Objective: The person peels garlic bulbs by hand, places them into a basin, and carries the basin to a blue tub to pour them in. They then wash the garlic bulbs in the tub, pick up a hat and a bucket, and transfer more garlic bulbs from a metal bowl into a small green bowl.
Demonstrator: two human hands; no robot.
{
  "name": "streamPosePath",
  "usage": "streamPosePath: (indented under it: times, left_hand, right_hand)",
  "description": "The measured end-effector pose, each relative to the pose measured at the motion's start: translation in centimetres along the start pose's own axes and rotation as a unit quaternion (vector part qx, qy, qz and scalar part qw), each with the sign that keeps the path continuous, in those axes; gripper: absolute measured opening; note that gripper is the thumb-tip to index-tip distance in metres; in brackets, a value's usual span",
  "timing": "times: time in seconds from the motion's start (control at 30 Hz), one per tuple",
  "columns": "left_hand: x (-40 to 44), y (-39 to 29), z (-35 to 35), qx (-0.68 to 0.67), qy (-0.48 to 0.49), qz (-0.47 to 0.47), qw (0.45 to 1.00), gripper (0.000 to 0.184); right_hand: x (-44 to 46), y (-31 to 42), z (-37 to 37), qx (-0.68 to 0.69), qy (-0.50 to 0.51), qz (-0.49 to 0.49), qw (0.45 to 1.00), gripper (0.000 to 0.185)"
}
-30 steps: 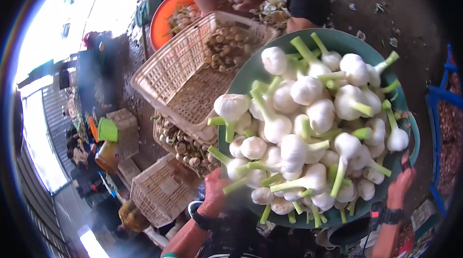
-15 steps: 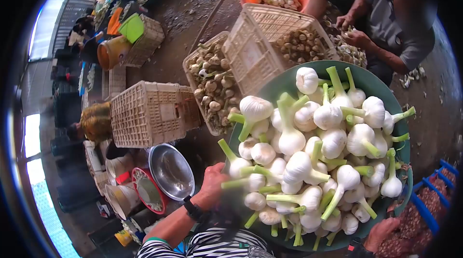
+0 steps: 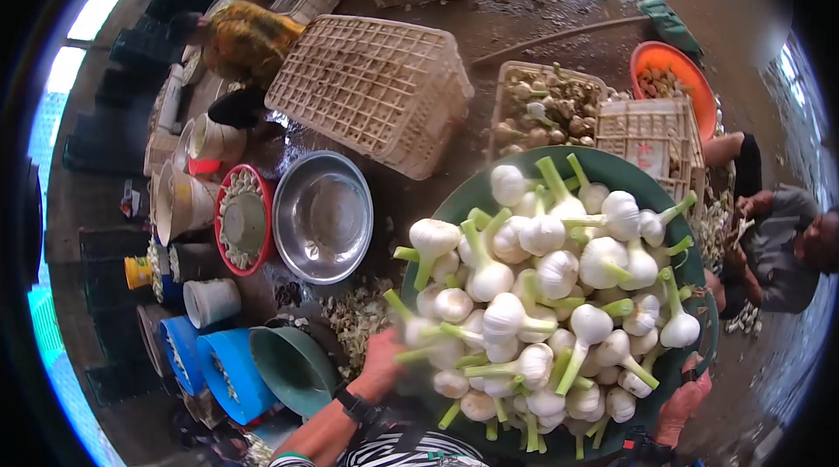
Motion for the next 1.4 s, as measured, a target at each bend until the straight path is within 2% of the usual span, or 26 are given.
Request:
streamPosePath:
  times: [0.03,0.1,0.13,0.17,0.2,0.27,0.33,0.4,0.47,0.57,0.67,0.7,0.8,0.9,1.0,1.03,1.07,1.1,1.13,1.17,1.3,1.4]
  left_hand:
    - [-0.6,0.4,1.6,0.020,-0.010,-0.050,0.998,0.015]
    - [-1.8,3.0,4.2,-0.182,-0.088,0.095,0.975,0.016]
    - [-3.6,4.2,6.8,-0.187,-0.096,0.110,0.971,0.012]
    - [-4.6,7.0,7.6,-0.189,-0.130,0.111,0.967,0.011]
    - [-5.3,9.9,8.7,-0.190,-0.171,0.108,0.961,0.013]
    - [-7.3,14.3,9.6,-0.170,-0.218,0.116,0.954,0.013]
    - [-8.6,14.2,10.6,-0.204,-0.236,0.110,0.944,0.011]
    - [-9.9,13.6,12.3,-0.271,-0.281,0.148,0.909,0.009]
    - [-9.7,16.1,13.5,-0.300,-0.308,0.209,0.878,0.014]
    - [-8.7,18.0,15.8,-0.276,-0.326,0.314,0.848,0.023]
    - [-8.3,18.3,17.9,-0.344,-0.335,0.274,0.834,0.024]
    - [-7.9,16.9,19.3,-0.337,-0.356,0.252,0.834,0.022]
    - [-6.9,18.5,20.2,-0.310,-0.339,0.321,0.828,0.021]
    - [-6.2,17.2,21.3,-0.300,-0.337,0.338,0.826,0.015]
    - [-4.4,12.7,22.7,-0.426,-0.375,0.288,0.771,0.007]
    - [-3.7,13.5,22.4,-0.443,-0.387,0.290,0.755,0.004]
    - [-3.6,13.5,22.3,-0.450,-0.384,0.282,0.755,0.004]
    - [-3.3,13.6,22.3,-0.460,-0.382,0.273,0.754,0.004]
    - [-2.6,13.6,22.4,-0.472,-0.379,0.264,0.751,0.005]
    - [-2.0,13.9,22.4,-0.473,-0.376,0.303,0.737,0.007]
    - [0.4,17.9,21.9,-0.473,-0.330,0.361,0.732,0.016]
    - [3.5,17.7,25.2,-0.418,-0.229,0.385,0.791,0.017]
  right_hand:
    - [0.6,2.0,-1.8,0.029,0.026,0.036,0.999,0.011]
    - [1.1,7.2,-5.7,0.058,0.076,0.112,0.989,0.013]
    - [-1.0,11.2,-5.7,0.064,0.096,0.142,0.983,0.015]
    - [0.1,11.3,-7.6,0.039,0.108,0.214,0.970,0.019]
    - [0.6,12.5,-9.4,0.019,0.117,0.285,0.951,0.032]
    - [1.5,16.0,-15.0,0.115,0.257,0.228,0.932,0.029]
    - [0.1,22.3,-18.9,0.060,0.257,0.271,0.926,0.022]
    - [-2.4,27.3,-21.9,-0.003,0.274,0.289,0.917,0.017]
    - [-5.4,32.3,-25.6,0.000,0.263,0.338,0.904,0.011]
    - [-8.8,38.0,-30.1,-0.034,0.240,0.369,0.897,0.019]
    - [-10.4,42.2,-33.3,-0.111,0.241,0.420,0.868,0.014]
    - [-10.6,43.0,-34.5,-0.085,0.276,0.423,0.859,0.015]
    - [-11.2,45.2,-37.5,-0.085,0.281,0.419,0.859,0.015]
    - [-11.2,46.7,-39.7,-0.073,0.276,0.433,0.855,0.016]
    - [-11.3,48.9,-42.1,-0.100,0.262,0.451,0.847,0.013]
    - [-11.3,49.4,-43.1,-0.109,0.246,0.466,0.843,0.013]
    - [-11.6,49.9,-43.5,-0.121,0.232,0.483,0.836,0.013]
    - [-12.2,50.9,-43.7,-0.157,0.274,0.454,0.833,0.012]
    - [-12.3,51.2,-44.3,-0.157,0.266,0.464,0.830,0.011]
    - [-12.4,51.2,-44.9,-0.159,0.258,0.477,0.825,0.011]
    - [-13.4,51.7,-48.0,-0.187,0.228,0.519,0.802,0.011]
    - [-15.0,52.7,-50.8,-0.273,0.192,0.555,0.762,0.011]
Point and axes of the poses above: each hand's wrist, its own x-axis towards the middle knuckle, its own z-axis out of the back of the hand, y = z × x, the point moved 5 cm from there along x, towards the middle knuckle, and after that the axes turned 14 degrees about -x, right-handed, at the moved point
